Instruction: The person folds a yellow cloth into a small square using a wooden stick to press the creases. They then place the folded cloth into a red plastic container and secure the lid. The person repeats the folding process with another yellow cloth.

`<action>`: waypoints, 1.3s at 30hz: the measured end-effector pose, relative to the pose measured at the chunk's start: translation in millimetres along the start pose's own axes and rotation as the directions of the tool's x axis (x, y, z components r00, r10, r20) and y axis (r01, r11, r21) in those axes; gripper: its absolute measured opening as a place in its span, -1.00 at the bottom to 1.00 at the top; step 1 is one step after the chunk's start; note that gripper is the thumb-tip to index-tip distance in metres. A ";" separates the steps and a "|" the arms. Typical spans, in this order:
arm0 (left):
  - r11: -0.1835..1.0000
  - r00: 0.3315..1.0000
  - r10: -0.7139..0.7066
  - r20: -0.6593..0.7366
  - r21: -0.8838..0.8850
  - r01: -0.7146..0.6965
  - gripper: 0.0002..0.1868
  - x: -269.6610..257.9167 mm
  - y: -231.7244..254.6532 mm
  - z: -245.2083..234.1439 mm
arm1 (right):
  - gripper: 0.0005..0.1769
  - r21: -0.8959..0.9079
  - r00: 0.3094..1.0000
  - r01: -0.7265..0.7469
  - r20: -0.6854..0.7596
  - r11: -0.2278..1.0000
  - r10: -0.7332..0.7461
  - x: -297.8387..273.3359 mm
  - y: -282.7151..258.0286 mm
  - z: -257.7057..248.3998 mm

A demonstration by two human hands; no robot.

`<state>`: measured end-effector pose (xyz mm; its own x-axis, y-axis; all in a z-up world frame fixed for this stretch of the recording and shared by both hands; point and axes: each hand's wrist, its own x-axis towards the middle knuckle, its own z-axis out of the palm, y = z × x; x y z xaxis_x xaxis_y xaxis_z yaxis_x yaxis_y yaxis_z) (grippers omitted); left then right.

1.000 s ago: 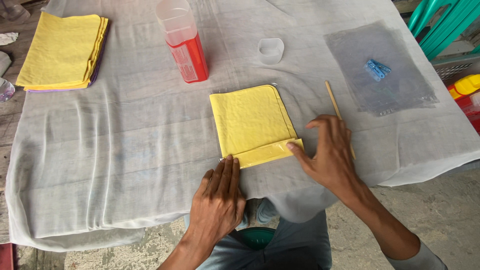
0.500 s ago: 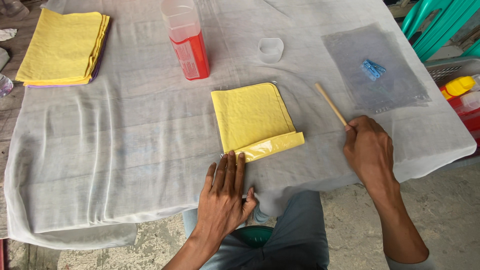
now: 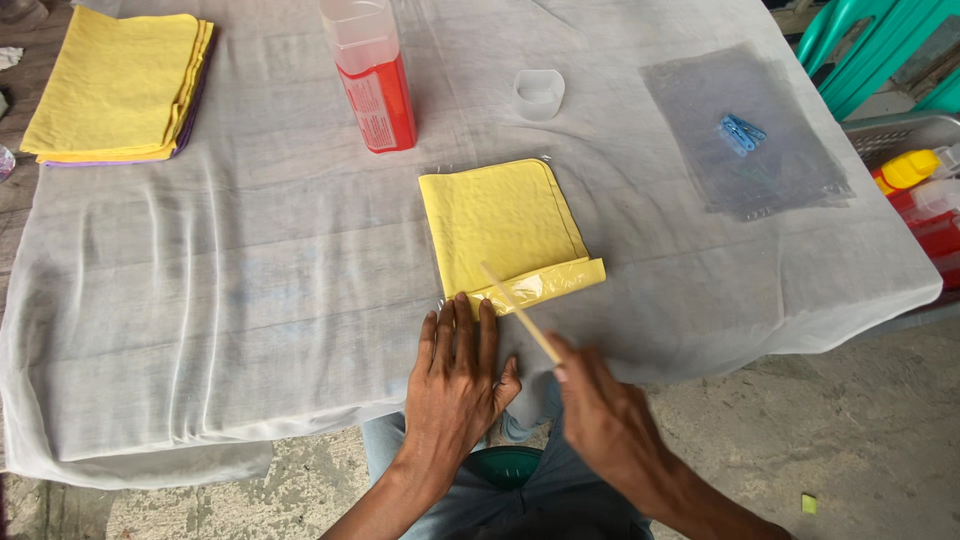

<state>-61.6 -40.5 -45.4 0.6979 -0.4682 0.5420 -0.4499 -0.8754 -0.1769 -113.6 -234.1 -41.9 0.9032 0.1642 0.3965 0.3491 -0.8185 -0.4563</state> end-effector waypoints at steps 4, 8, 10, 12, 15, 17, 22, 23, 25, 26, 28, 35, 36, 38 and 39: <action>0.998 1.000 0.000 0.001 0.056 0.000 -0.37 -2.3 -0.9 1.8 | -0.44 -0.247 0.991 0.131 0.000 0.960 -0.135 -0.6 -14.4 12.7; 0.998 1.000 0.007 0.000 0.055 -0.007 -0.39 -3.8 -1.5 3.1 | -0.29 -0.324 0.977 0.206 0.020 0.923 -0.211 -3.9 -14.8 16.8; 0.999 1.000 -0.001 0.006 0.035 0.000 -0.38 -5.2 -0.9 2.6 | -0.28 -0.342 0.978 0.200 0.012 0.918 -0.208 -7.1 -13.1 17.6; 1.000 1.000 -0.012 0.015 0.018 0.012 -0.37 -6.2 -1.1 1.6 | -0.26 -0.358 0.978 0.198 0.007 0.912 -0.209 -8.2 -9.8 16.1; 0.999 0.999 -0.033 0.005 0.043 0.033 -0.35 -7.5 -3.8 0.2 | -0.21 -0.433 0.984 0.165 0.013 0.886 -0.177 -8.5 -0.1 11.3; 0.997 1.000 -0.029 0.012 0.070 0.028 -0.35 -8.6 -4.9 -0.9 | -0.22 -0.430 0.993 0.108 0.095 0.897 -0.074 -11.1 10.4 6.7; 0.999 0.999 -0.038 0.027 0.038 0.037 -0.35 -8.8 -4.9 -0.4 | -0.19 -0.477 0.996 0.080 0.066 0.875 -0.055 -15.3 23.7 -2.5; 0.999 0.999 -0.038 0.028 0.040 0.036 -0.36 -8.4 -5.6 -1.1 | -0.17 -0.470 0.996 0.077 0.066 0.879 -0.052 -15.9 25.5 -4.1; 0.999 0.999 -0.037 0.021 0.031 0.036 -0.37 -8.0 -5.8 -1.9 | -0.18 -0.475 0.997 0.080 0.052 0.876 -0.063 -17.6 29.0 -5.2; 0.999 0.999 -0.035 0.010 0.020 0.035 -0.39 -7.1 -6.5 -2.0 | -0.19 -0.484 0.997 0.081 0.035 0.871 -0.074 -17.5 30.8 -5.6; 0.999 1.000 -0.029 -0.002 0.019 0.029 -0.41 -6.0 -8.0 -2.8 | -0.26 -0.489 0.998 0.065 0.018 0.870 -0.064 -15.4 33.5 -10.6; 0.998 0.999 0.048 0.005 0.030 -0.048 -0.54 10.4 -14.0 -6.9 | -0.60 -0.574 0.996 0.013 -0.063 0.819 -0.060 -5.9 65.2 -37.9; 0.998 0.999 0.045 0.001 0.036 -0.045 -0.54 13.6 -16.9 -5.6 | -0.60 -0.573 0.996 0.017 -0.066 0.819 -0.067 0.5 71.6 -44.0; 0.991 0.993 0.113 0.013 0.069 -0.114 -0.58 18.3 -22.6 -3.9 | -0.52 -0.650 0.964 -0.091 -0.249 0.754 -0.098 11.8 83.4 -55.7; 0.991 0.994 0.111 0.012 0.075 -0.111 -0.58 19.6 -25.2 2.7 | -0.52 -0.648 0.963 -0.088 -0.251 0.757 -0.103 19.2 91.8 -56.8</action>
<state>-35.0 -28.0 -32.6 0.6502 -0.5635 0.5096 -0.4814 -0.8245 -0.2974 -78.4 -337.5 -30.9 0.7709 0.1038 0.6285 0.0229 -0.9905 0.1355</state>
